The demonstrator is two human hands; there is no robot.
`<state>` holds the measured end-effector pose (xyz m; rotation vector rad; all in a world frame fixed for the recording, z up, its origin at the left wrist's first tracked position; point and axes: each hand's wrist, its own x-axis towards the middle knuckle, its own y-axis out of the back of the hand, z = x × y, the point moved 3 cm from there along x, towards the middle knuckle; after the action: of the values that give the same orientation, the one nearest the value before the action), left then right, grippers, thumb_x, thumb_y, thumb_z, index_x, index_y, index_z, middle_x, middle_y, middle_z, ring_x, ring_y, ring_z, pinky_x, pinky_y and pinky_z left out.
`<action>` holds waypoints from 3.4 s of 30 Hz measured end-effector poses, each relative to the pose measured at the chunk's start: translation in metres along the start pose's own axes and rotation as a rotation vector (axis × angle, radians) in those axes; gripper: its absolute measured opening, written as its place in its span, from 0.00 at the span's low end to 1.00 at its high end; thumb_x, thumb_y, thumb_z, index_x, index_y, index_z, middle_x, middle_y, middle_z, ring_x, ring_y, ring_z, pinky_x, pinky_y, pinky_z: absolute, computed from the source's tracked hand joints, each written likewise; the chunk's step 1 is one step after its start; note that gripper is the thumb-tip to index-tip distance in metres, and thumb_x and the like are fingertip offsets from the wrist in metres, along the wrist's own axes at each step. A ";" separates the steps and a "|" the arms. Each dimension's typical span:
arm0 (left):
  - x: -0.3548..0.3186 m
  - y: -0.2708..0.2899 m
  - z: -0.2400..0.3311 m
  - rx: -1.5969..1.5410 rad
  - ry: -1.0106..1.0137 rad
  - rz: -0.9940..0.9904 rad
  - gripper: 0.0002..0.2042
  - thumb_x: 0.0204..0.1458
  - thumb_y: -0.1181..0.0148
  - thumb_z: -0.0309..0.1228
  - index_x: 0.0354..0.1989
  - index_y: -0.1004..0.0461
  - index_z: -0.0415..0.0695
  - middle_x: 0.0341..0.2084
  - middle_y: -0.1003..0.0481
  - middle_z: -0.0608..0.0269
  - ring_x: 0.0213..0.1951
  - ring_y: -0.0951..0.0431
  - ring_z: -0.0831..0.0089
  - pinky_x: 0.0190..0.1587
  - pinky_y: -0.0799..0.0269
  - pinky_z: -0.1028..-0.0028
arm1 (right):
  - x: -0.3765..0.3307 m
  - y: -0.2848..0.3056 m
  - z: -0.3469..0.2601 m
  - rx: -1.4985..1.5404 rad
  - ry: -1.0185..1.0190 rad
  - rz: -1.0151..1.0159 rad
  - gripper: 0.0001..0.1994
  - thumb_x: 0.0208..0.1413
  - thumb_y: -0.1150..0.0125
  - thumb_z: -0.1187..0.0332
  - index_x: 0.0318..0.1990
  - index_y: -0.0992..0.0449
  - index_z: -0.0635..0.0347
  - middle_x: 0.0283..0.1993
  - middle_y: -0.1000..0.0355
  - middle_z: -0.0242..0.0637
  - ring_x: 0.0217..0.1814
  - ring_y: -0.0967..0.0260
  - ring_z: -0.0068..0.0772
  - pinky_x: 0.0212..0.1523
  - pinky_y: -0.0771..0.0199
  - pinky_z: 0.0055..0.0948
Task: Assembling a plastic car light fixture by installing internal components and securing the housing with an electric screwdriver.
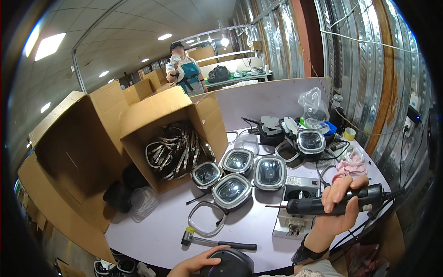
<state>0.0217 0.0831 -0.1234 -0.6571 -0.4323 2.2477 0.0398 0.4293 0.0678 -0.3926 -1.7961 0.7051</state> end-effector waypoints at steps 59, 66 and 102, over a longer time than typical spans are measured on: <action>-0.003 0.004 0.010 0.242 0.116 0.046 0.44 0.44 0.29 0.45 0.69 0.42 0.41 0.61 0.34 0.59 0.62 0.35 0.67 0.66 0.43 0.69 | -0.014 -0.018 0.018 0.031 -0.120 -0.230 0.14 0.62 0.41 0.64 0.47 0.38 0.59 0.30 0.36 0.36 0.19 0.38 0.25 0.25 0.38 0.25; 0.009 -0.014 0.024 0.629 0.190 -0.204 0.39 0.51 0.33 0.43 0.68 0.42 0.40 0.58 0.32 0.53 0.60 0.34 0.64 0.65 0.41 0.68 | -0.005 0.017 -0.044 -0.068 -0.269 -0.166 0.14 0.66 0.50 0.62 0.52 0.31 0.62 0.36 0.36 0.37 0.28 0.41 0.25 0.37 0.42 0.29; 0.003 -0.030 0.016 0.736 0.197 -0.298 0.40 0.49 0.31 0.41 0.70 0.43 0.42 0.63 0.36 0.56 0.64 0.38 0.66 0.68 0.46 0.68 | -0.035 -0.004 0.004 -0.710 -0.570 -0.204 0.08 0.52 0.35 0.75 0.39 0.26 0.61 0.28 0.29 0.27 0.25 0.33 0.15 0.26 0.35 0.18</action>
<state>0.0275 0.1034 -0.0969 -0.3790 0.3693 1.8413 0.0474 0.4048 0.0437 -0.4903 -2.5741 -0.0066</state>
